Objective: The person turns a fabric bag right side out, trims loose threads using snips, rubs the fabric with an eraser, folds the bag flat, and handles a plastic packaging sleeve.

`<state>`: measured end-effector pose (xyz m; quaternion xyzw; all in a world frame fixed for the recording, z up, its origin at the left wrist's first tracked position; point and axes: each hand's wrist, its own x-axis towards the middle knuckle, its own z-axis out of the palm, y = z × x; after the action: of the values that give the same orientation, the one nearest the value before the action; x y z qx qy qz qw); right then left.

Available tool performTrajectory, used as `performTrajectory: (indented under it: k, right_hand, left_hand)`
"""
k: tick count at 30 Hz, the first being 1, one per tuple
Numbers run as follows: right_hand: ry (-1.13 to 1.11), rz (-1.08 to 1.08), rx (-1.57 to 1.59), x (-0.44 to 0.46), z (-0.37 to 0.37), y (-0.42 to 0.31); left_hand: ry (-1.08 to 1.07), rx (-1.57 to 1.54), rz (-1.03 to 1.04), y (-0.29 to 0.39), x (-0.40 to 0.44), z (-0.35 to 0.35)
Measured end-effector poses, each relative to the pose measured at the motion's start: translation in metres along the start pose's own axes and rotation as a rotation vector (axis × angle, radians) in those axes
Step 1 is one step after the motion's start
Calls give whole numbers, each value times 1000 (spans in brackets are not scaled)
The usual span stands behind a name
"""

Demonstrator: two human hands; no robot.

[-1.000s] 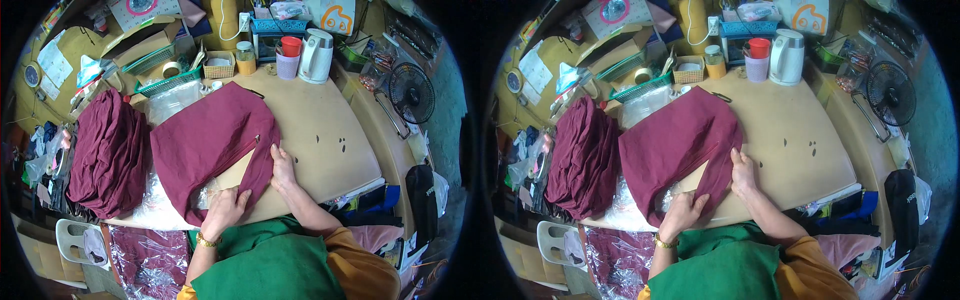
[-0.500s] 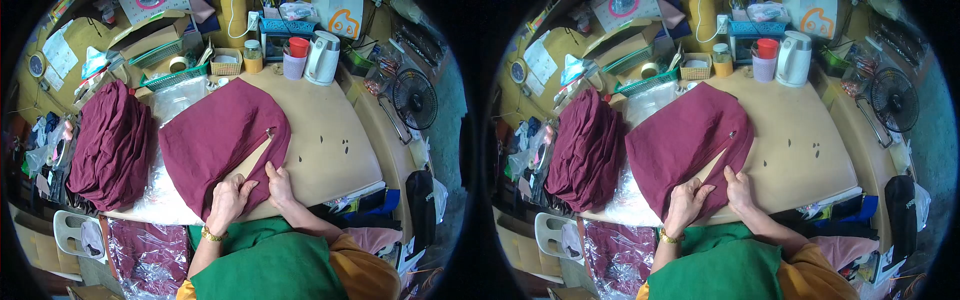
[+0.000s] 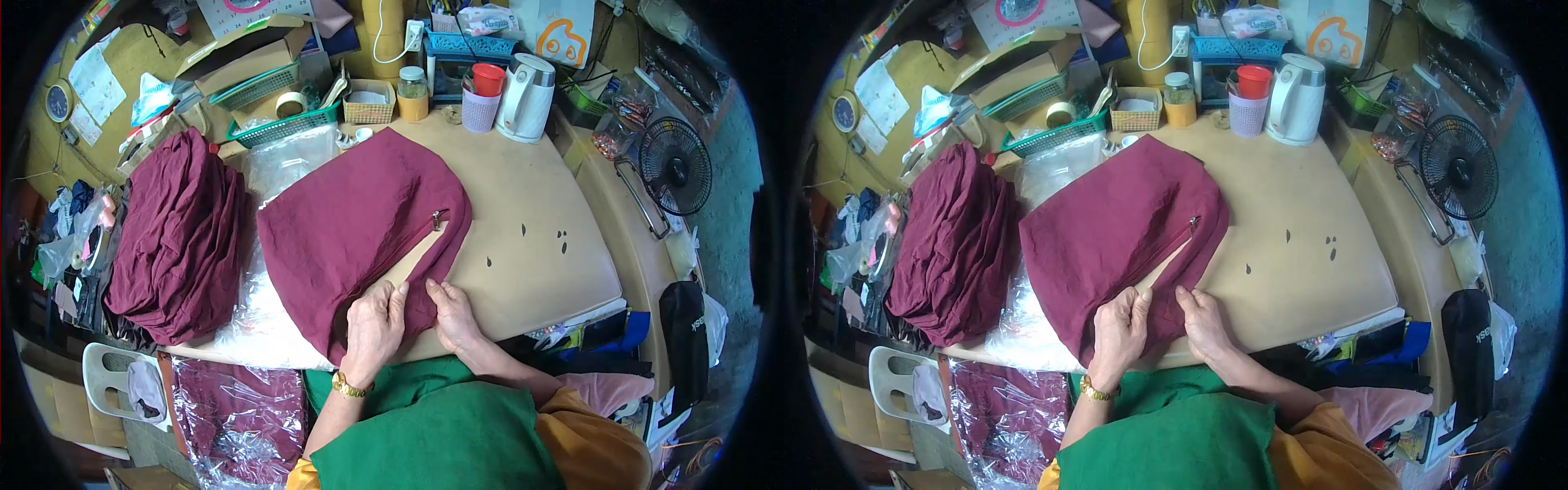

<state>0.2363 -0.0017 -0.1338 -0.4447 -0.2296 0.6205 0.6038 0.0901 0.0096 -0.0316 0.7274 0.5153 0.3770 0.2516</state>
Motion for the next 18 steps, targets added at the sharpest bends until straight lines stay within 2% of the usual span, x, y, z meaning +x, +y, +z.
performTrajectory:
  k: [2, 4, 8, 10, 11, 12, 13, 14, 15, 16, 17, 18]
  right_hand:
    - [4, -12, -56, 3, -9, 11]
    - [118, -192, -9, -6, 7, -1]
    - [131, -155, 174, -22, 30, -23]
    - [-207, -110, 15, -31, 28, -31]
    - [-211, -20, 86, -35, 26, -31]
    - [-212, -19, 85, -35, 12, -38]
    - [-398, 214, -178, -35, -9, -50]
    - [-484, 392, -547, -37, -5, -72]
    - [-653, 545, -921, -38, -1, -94]
    - [-657, 542, -931, -50, 8, -108]
    - [-501, -21, -1151, -63, 16, -116]
    - [-314, -592, -1300, -73, 23, -117]
  left_hand:
    - [22, -17, -21, -2, 2, -1]
    - [-53, -119, -122, -5, 5, -4]
    - [-91, -44, -42, 0, 6, -5]
    - [-49, -3, 3, -3, 6, -1]
    - [-23, 11, 15, -2, 7, -1]
    - [3, 27, 29, -2, 9, -1]
    - [37, 3, 22, -2, 9, -1]
    - [93, 10, 22, 3, 11, -7]
    - [13, 71, 19, 5, 15, -18]
    - [-59, 129, 12, 3, 20, -27]
    - [-118, 173, 104, -3, 22, -28]
    - [-118, 169, 92, -5, 18, -24]
